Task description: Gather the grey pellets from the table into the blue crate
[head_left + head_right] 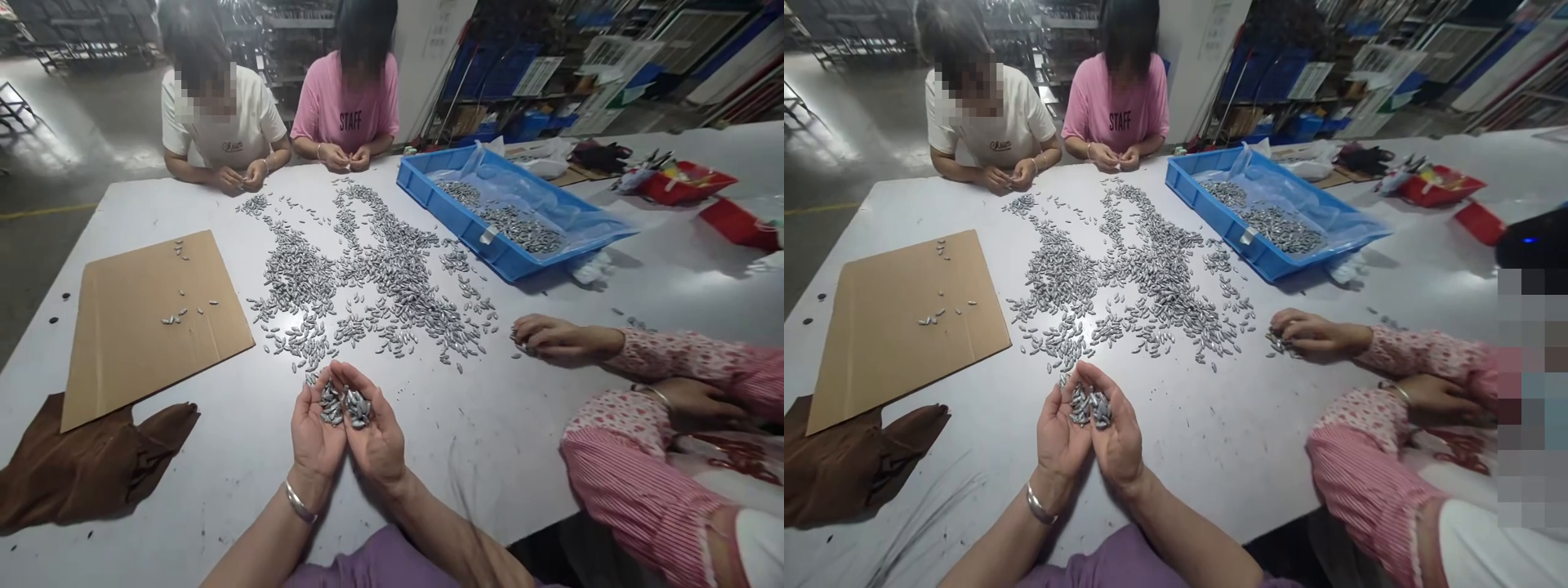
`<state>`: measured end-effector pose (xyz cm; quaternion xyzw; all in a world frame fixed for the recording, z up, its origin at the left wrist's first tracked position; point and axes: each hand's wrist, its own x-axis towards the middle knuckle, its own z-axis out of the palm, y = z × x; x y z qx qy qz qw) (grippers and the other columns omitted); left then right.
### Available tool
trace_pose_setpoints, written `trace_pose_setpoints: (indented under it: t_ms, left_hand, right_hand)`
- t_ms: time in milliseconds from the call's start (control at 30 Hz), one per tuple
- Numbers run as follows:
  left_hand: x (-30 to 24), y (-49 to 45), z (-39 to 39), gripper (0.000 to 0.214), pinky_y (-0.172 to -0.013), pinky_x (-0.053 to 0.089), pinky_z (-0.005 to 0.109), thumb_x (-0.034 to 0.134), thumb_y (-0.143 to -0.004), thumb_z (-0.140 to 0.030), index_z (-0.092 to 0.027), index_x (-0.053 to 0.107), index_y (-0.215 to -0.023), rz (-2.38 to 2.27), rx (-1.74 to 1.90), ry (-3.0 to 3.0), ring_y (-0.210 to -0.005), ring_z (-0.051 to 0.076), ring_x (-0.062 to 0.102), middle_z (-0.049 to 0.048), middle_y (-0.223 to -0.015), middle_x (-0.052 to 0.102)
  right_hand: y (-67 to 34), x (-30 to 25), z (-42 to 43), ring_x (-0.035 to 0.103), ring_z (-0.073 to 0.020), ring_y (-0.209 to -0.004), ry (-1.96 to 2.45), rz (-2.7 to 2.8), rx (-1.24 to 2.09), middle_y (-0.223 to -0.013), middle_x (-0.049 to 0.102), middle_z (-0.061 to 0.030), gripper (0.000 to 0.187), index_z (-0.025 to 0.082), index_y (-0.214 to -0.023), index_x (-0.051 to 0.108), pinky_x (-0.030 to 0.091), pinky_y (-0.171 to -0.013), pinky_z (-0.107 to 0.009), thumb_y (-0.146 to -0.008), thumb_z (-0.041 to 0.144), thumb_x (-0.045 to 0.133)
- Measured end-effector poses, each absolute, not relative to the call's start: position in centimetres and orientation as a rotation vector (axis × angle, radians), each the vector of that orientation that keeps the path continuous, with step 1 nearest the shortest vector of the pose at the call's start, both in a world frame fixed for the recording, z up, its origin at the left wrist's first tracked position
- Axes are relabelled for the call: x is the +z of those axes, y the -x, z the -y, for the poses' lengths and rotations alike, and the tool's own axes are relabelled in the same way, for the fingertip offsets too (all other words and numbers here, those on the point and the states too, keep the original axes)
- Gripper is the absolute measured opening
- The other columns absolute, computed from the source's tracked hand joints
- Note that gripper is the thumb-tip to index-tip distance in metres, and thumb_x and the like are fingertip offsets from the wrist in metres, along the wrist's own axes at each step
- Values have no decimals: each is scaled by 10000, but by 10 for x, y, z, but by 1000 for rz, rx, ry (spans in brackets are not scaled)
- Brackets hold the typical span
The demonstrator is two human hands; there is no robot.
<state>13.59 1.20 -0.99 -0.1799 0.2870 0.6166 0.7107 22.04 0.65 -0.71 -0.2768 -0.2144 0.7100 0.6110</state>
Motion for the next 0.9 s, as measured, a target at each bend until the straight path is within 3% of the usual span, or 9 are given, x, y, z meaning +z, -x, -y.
trace_pose_setpoints:
  t_ms: [233,433,667,900]
  left_hand:
    - [-14,-141,-10,368,-1069,498,406,435,-1030,-324,-161,760,-1081,-627,1349,417,-1064,227,721,99,-1087,781]
    - [-25,-141,-9,323,-1107,471,389,482,-1010,-300,-152,743,-1127,-571,1356,429,-1189,228,672,108,-1163,763]
    - [-26,-140,-9,346,-1122,460,484,437,-1025,-318,-212,741,-1152,-471,1311,363,-1210,249,663,93,-1203,753]
    - [-20,-137,-9,325,-1090,490,438,454,-1019,-287,-177,731,-1148,-491,1268,419,-1244,245,643,108,-1225,745]
  right_hand:
    - [-218,-6,-3,451,-298,-1429,676,646,1551,-1462,588,-85,534,223,-1306,681,258,-1255,-511,-937,593,569]
    - [-217,8,2,411,-280,-1462,703,717,1546,-1468,580,-88,559,214,-1301,688,247,-1265,-432,-896,597,650]
    - [-218,20,4,291,-257,-1528,718,728,1596,-1471,578,-55,672,240,-1264,703,161,-1286,-396,-771,697,721]
    - [-228,10,-9,328,-235,-1514,655,646,1392,-1528,520,-40,594,256,-1311,672,201,-1275,-423,-899,674,582]
